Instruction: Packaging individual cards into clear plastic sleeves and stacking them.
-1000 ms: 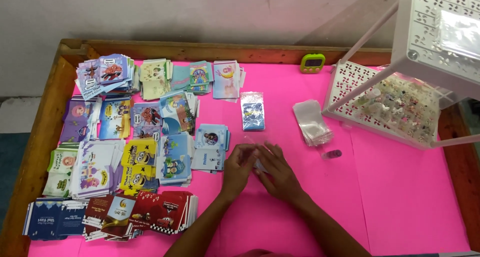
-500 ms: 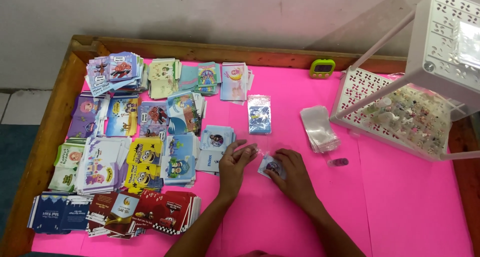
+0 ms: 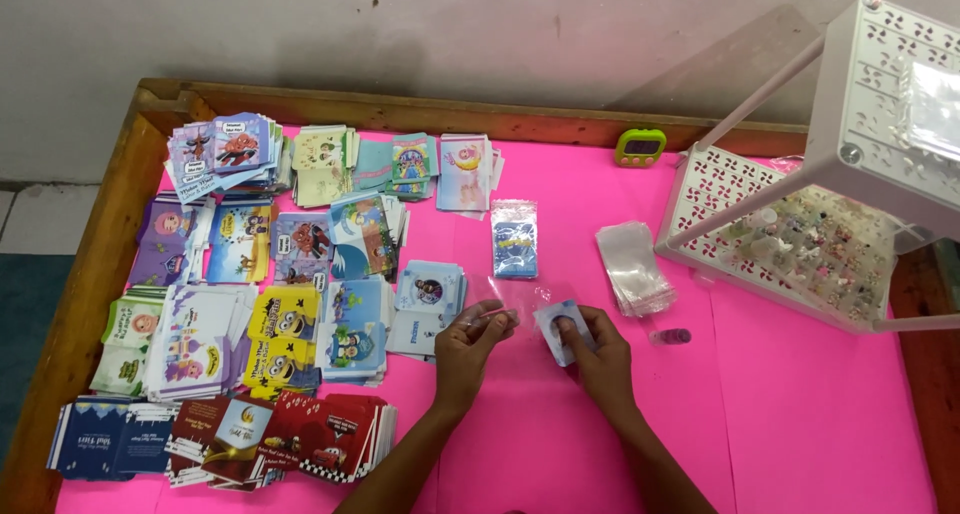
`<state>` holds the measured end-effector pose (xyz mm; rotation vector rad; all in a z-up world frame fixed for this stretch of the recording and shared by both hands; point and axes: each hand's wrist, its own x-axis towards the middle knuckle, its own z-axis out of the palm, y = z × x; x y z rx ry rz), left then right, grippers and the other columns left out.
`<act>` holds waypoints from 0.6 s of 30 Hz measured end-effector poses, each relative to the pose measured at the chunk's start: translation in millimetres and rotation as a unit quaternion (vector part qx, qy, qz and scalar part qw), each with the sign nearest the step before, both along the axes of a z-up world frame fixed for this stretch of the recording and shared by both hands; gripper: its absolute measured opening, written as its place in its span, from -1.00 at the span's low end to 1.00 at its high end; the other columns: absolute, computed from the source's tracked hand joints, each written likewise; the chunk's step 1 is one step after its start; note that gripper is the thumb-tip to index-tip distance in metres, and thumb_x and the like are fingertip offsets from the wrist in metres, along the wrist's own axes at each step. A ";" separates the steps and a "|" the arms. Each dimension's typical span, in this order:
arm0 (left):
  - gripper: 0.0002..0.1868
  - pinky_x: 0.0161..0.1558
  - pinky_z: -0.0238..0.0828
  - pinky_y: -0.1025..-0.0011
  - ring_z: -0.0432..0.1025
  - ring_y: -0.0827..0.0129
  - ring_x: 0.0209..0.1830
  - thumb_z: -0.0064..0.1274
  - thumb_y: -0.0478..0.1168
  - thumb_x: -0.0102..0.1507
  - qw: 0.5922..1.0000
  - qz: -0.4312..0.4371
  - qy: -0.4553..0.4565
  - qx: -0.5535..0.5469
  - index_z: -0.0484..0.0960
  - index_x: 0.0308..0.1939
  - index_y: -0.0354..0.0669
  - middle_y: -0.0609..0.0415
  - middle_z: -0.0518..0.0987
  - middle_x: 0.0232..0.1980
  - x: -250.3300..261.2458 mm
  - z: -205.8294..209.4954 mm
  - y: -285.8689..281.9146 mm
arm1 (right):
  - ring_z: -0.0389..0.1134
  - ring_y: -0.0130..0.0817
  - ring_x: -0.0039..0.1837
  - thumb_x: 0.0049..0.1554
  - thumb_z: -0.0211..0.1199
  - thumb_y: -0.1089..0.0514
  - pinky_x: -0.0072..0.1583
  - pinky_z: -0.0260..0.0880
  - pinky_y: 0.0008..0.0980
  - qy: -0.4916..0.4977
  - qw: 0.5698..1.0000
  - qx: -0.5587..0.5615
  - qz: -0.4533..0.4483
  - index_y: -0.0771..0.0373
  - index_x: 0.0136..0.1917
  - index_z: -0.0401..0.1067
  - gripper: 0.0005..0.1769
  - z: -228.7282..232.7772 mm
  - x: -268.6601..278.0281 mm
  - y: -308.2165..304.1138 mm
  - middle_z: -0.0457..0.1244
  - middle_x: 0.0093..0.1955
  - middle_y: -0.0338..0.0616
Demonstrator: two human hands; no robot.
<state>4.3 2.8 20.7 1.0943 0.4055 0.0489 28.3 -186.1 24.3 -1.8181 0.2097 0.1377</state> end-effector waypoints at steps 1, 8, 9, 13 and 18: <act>-0.64 0.09 0.64 0.18 0.65 0.07 -0.02 0.13 -0.35 0.31 1.000 0.001 0.000 0.000 0.56 0.14 -0.53 -0.37 0.71 -0.06 0.7 -3.5 -0.6 | 0.42 -0.35 -0.12 0.21 0.35 0.10 0.01 0.45 -0.25 0.000 1.000 0.000 0.001 0.18 0.13 0.58 -0.77 0.9 1.8 -0.4 0.44 -0.21 -0.07; -0.79 0.03 0.68 0.22 0.66 0.15 -0.09 0.09 -0.35 0.32 0.999 0.010 -0.041 0.033 0.65 0.02 -0.34 -0.20 0.73 -0.13 -0.4 -7.7 -7.0 | 0.40 -0.35 0.03 0.26 0.22 0.13 0.03 0.49 -0.31 0.011 0.993 0.110 -0.039 0.31 0.27 0.42 -0.65 -21.3 6.3 1.1 0.40 0.02 -0.08; -0.81 0.00 0.72 0.26 0.66 0.19 -0.12 0.06 -0.37 0.31 0.996 0.003 -0.076 0.052 0.66 -0.02 -0.28 -0.12 0.73 -0.15 -0.1 -7.3 -6.2 | 0.42 -0.35 0.10 0.21 0.23 0.14 0.02 0.50 -0.37 0.028 0.992 0.109 -0.065 0.27 0.28 0.42 -0.62 -25.4 5.4 3.6 0.41 0.12 -0.11; -0.83 0.05 0.69 0.24 0.67 0.15 -0.08 0.02 -0.34 0.32 0.998 -0.011 -0.041 0.041 0.64 -0.03 -0.28 -0.14 0.75 -0.11 1.4 -2.3 -4.7 | 0.44 -0.26 0.11 0.22 0.20 0.17 0.01 0.54 -0.30 0.009 0.994 0.100 -0.052 0.29 0.33 0.37 -0.58 -23.1 2.7 7.9 0.40 0.15 -0.04; -0.89 0.08 0.71 0.18 0.68 0.06 0.01 0.10 -0.33 0.29 0.999 0.017 -0.014 -0.028 0.51 -0.16 -0.28 -0.29 0.74 0.00 5.0 5.8 -1.7 | 0.44 -0.27 0.16 0.20 0.21 0.14 0.01 0.53 -0.32 0.025 0.995 0.070 -0.066 0.21 0.37 0.32 -0.53 -22.3 5.1 8.2 0.40 0.19 -0.07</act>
